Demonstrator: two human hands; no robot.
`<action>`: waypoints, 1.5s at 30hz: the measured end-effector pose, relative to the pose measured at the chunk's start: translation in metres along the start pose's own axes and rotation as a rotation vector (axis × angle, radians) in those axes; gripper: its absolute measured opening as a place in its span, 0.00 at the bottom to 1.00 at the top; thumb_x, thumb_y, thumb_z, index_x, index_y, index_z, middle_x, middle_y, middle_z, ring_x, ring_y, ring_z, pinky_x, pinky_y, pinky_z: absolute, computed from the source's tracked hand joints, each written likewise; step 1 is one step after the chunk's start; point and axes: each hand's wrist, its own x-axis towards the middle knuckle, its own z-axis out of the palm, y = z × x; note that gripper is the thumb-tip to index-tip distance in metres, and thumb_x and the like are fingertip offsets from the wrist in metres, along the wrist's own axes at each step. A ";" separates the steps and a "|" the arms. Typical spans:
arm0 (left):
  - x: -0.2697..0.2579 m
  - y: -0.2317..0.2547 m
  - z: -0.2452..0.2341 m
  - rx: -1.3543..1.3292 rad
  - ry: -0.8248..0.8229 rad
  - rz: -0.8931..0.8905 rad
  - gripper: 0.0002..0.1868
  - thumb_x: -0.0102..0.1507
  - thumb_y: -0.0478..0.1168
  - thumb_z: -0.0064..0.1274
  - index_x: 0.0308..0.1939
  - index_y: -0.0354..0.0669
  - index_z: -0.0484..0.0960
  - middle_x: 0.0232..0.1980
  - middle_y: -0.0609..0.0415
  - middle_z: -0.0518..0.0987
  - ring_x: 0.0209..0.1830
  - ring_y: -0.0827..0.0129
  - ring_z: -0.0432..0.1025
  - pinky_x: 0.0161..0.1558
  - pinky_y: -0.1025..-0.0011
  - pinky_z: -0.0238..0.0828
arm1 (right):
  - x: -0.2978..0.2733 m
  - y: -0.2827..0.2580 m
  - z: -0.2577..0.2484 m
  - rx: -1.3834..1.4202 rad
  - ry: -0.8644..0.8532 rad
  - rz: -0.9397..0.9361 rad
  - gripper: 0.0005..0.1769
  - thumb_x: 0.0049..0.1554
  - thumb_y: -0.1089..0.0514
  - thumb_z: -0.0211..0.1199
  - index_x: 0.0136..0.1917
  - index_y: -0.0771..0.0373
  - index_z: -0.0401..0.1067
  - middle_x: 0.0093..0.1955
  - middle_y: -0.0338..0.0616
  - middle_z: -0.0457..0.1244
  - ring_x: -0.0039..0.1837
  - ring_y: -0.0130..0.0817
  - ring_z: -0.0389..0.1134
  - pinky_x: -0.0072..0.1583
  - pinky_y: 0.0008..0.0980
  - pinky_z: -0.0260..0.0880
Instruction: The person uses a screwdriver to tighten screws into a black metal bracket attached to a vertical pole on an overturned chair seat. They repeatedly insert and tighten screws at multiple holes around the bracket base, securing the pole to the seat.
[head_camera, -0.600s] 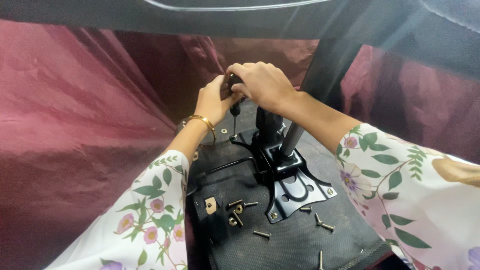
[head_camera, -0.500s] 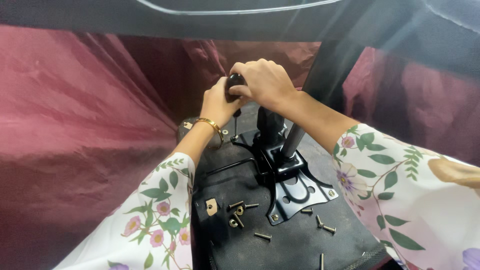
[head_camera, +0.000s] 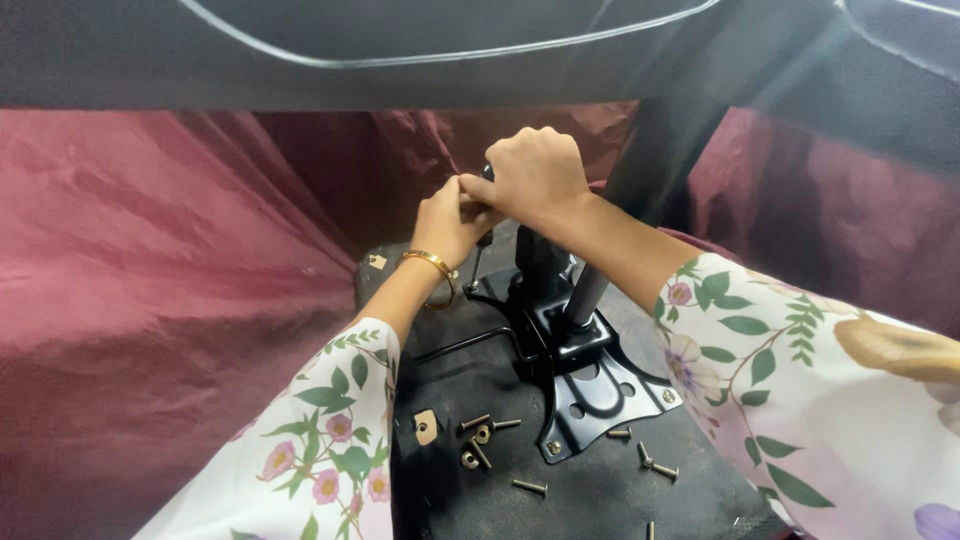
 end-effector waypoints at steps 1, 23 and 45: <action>0.000 0.001 0.001 0.034 0.009 -0.006 0.25 0.58 0.49 0.68 0.51 0.39 0.76 0.47 0.46 0.85 0.47 0.59 0.82 0.47 0.65 0.79 | -0.001 -0.001 -0.001 0.013 -0.044 0.029 0.30 0.56 0.32 0.63 0.35 0.62 0.79 0.32 0.52 0.68 0.38 0.52 0.71 0.41 0.48 0.71; -0.017 -0.016 -0.007 -0.087 0.093 0.046 0.21 0.62 0.49 0.61 0.52 0.40 0.77 0.46 0.46 0.86 0.47 0.57 0.82 0.46 0.63 0.77 | 0.004 -0.026 -0.001 0.165 0.006 0.150 0.30 0.48 0.33 0.73 0.40 0.64 0.79 0.36 0.56 0.69 0.42 0.52 0.72 0.44 0.46 0.72; -0.022 -0.026 -0.024 -0.212 -0.062 -0.037 0.26 0.67 0.55 0.53 0.61 0.42 0.75 0.51 0.50 0.84 0.52 0.64 0.79 0.52 0.67 0.73 | 0.009 -0.020 0.007 0.186 -0.003 -0.018 0.28 0.51 0.34 0.71 0.52 0.57 0.78 0.40 0.49 0.70 0.46 0.51 0.72 0.44 0.47 0.71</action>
